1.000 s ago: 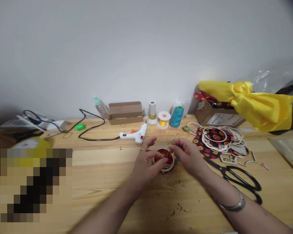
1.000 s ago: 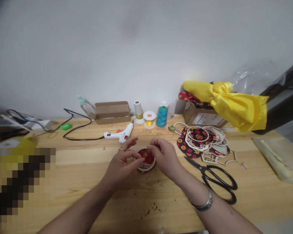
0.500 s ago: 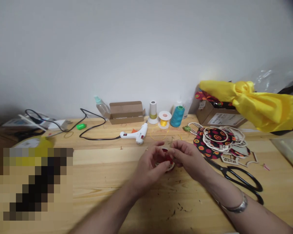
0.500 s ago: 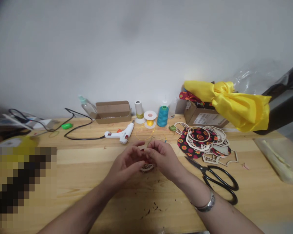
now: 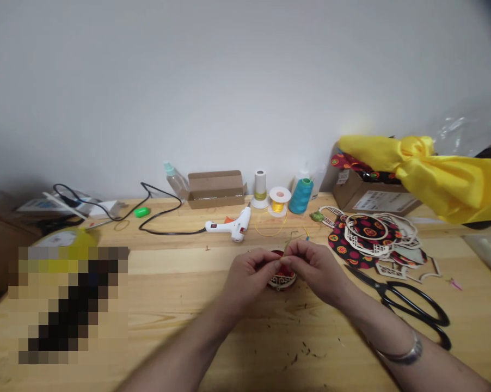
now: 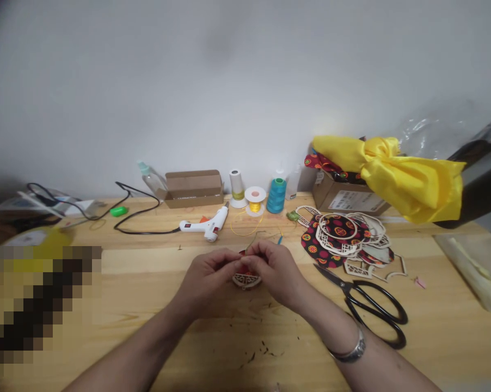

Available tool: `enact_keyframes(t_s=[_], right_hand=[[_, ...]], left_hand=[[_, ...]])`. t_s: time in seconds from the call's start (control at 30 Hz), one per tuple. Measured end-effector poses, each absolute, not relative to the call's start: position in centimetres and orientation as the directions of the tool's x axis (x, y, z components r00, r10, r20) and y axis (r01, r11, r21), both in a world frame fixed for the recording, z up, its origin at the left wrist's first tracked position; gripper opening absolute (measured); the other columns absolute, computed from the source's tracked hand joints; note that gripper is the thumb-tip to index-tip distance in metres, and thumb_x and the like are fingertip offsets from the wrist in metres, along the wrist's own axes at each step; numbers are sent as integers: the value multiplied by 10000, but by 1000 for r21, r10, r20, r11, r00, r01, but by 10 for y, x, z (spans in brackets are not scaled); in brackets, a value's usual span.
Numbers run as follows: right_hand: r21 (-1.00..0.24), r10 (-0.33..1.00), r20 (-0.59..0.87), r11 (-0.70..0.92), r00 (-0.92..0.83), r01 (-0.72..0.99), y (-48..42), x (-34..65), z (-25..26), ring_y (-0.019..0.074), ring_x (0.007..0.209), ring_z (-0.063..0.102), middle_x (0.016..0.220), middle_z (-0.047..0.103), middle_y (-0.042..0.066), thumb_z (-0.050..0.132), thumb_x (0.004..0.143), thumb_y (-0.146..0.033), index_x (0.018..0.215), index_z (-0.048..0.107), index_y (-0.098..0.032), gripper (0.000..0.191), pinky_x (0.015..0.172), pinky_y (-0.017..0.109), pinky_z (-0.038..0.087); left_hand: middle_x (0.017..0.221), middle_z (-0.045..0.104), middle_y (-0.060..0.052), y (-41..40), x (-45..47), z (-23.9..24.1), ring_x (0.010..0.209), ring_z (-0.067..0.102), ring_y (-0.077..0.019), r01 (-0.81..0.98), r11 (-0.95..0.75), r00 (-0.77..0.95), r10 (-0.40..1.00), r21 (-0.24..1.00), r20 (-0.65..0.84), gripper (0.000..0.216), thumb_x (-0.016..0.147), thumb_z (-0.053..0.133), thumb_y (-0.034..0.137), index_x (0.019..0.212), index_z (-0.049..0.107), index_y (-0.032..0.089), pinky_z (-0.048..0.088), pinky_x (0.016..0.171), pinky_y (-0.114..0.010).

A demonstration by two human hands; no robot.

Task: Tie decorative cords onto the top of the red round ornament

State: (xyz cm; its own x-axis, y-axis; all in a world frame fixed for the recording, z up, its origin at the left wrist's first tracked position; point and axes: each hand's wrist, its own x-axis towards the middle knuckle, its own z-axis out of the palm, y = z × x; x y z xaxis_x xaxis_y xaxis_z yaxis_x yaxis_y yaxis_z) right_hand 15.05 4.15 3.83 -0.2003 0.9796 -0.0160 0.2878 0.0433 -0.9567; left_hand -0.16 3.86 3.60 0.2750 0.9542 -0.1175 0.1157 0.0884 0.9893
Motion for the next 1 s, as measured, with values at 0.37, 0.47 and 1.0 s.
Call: enact_keyframes(t_s=[0.37, 0.47, 1.0], right_hand=[[-988, 942, -148, -125, -300, 93, 40, 154, 48, 48, 437, 356, 490, 454, -65, 600, 677, -206, 605, 526, -151, 117, 418, 176, 283], [-984, 920, -170, -178, -354, 8, 41, 154, 48, 38, 412, 337, 468, 438, -74, 616, 667, -211, 608, 524, -150, 124, 398, 171, 263], [-990, 956, -118, -91, -268, 110, 42, 151, 43, 95, 569, 508, 646, 578, -10, 624, 688, -279, 721, 578, -146, 144, 529, 216, 407]], left_hand=[[490, 514, 43, 41, -7, 38, 401, 312, -34, 31, 319, 395, 866, 947, -305, 225, 661, 658, 366, 699, 692, 147, 210, 387, -178], [483, 510, 41, 40, -7, 38, 387, 291, -30, 11, 340, 413, 855, 940, -314, 242, 650, 666, 384, 670, 683, 143, 175, 376, -186], [561, 637, 13, 38, -1, 40, 499, 514, -77, -183, 404, 284, 895, 896, -345, 90, 624, 690, 239, 627, 683, 149, 377, 520, -197]])
